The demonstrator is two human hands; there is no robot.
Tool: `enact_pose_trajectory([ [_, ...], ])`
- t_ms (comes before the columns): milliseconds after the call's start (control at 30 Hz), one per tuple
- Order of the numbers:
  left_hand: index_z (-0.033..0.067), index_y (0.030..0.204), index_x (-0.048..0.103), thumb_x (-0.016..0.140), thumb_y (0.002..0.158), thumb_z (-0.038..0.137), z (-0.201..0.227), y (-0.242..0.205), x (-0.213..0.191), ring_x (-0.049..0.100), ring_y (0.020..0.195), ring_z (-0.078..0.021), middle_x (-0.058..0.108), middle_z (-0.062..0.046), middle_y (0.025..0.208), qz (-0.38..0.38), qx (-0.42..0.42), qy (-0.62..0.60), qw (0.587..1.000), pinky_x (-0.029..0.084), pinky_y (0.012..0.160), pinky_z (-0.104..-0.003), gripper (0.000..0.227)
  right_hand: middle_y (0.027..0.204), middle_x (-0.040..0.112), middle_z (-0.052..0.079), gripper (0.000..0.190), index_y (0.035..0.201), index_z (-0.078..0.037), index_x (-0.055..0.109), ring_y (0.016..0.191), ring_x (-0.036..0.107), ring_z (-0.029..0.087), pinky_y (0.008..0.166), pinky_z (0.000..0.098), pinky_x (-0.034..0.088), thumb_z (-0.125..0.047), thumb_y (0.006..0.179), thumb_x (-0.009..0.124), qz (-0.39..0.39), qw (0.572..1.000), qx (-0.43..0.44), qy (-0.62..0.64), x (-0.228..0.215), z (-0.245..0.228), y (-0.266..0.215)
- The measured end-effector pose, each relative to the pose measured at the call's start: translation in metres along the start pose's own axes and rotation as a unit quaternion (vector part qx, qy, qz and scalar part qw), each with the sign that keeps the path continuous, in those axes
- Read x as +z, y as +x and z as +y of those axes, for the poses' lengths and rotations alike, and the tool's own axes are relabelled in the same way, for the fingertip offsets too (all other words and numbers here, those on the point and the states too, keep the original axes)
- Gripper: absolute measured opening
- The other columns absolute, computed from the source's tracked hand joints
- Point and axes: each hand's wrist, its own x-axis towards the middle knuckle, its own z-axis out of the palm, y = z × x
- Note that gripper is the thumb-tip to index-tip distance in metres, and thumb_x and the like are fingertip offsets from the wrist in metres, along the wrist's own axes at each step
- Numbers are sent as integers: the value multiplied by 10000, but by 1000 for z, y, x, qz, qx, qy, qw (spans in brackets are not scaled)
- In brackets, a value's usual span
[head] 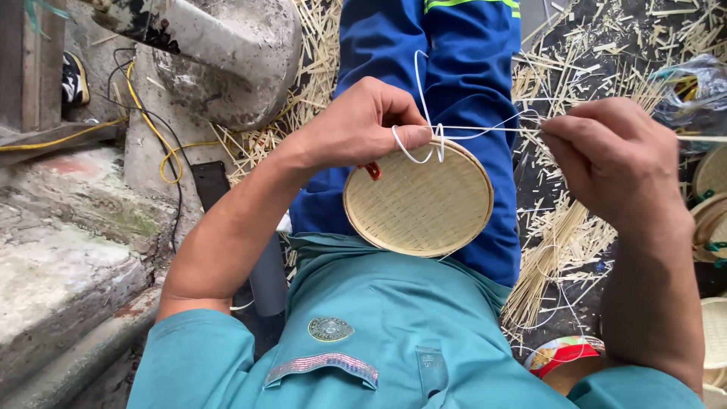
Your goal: The person weaves a white plastic strip around the rim of a small bamboo disc by hand, threading it through the weave and pulling it tight. They use shears to cut the strip and continue weaving before securing the end with a red clip.
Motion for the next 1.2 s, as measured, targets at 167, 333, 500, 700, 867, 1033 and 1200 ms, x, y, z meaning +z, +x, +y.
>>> enact_pose_trajectory([
  [167, 35, 938, 780, 667, 972, 329, 12, 1, -7, 594, 595, -16, 683, 22, 715, -27, -55, -55, 997, 532, 496, -238, 316, 1036, 676, 80, 81, 1109, -68, 752, 901, 669, 213, 785, 314, 539, -72, 1068, 821, -3, 1000, 2, 23, -8, 9, -11],
  [333, 55, 907, 802, 643, 1009, 414, 14, 11, -1, 541, 583, -16, 658, 24, 675, -44, -12, 7, 999, 447, 503, -230, 405, 1021, 668, 72, 88, 1101, -64, 750, 905, 656, 230, 798, 319, 524, -61, 1077, 835, -2, 999, -32, -3, 0, 3, 3],
  [500, 82, 837, 795, 651, 993, 462, 17, 16, 2, 556, 562, 7, 669, 63, 645, -60, -6, 12, 998, 472, 495, -215, 435, 990, 671, 70, 95, 1077, -63, 769, 853, 633, 208, 734, 317, 503, -77, 1034, 853, -8, 996, -86, -15, 4, 5, 16],
  [700, 98, 738, 754, 654, 1004, 455, 14, 21, 6, 429, 497, -9, 560, 72, 572, -81, -5, -15, 997, 358, 421, -243, 455, 1000, 669, 62, 97, 1090, -74, 775, 874, 629, 220, 749, 322, 502, -69, 1035, 855, -16, 996, -86, -20, 4, 4, 17],
  [867, 72, 657, 670, 671, 1004, 451, 16, 24, 7, 381, 472, -32, 497, 49, 544, -86, -12, -4, 996, 308, 409, -260, 514, 1017, 655, 54, 117, 1100, -93, 770, 862, 604, 219, 742, 323, 489, -62, 1018, 847, -8, 995, -94, -10, 9, -1, 22],
  [1033, 66, 702, 720, 707, 982, 363, 13, 26, 8, 450, 489, -21, 565, 53, 571, -88, 9, -22, 996, 361, 417, -240, 409, 1045, 647, 43, 113, 1117, -106, 758, 869, 592, 211, 747, 315, 478, -91, 1059, 854, -4, 993, -114, 4, 17, -7, 30],
  [1200, 44, 865, 793, 759, 810, 162, 30, 20, 5, 606, 517, -48, 704, 28, 672, -96, -62, -81, 990, 572, 454, -258, 134, 993, 657, 55, 182, 1097, -98, 774, 863, 622, 217, 753, 335, 520, -40, 966, 887, -10, 992, -127, 1, 21, -21, 42],
])
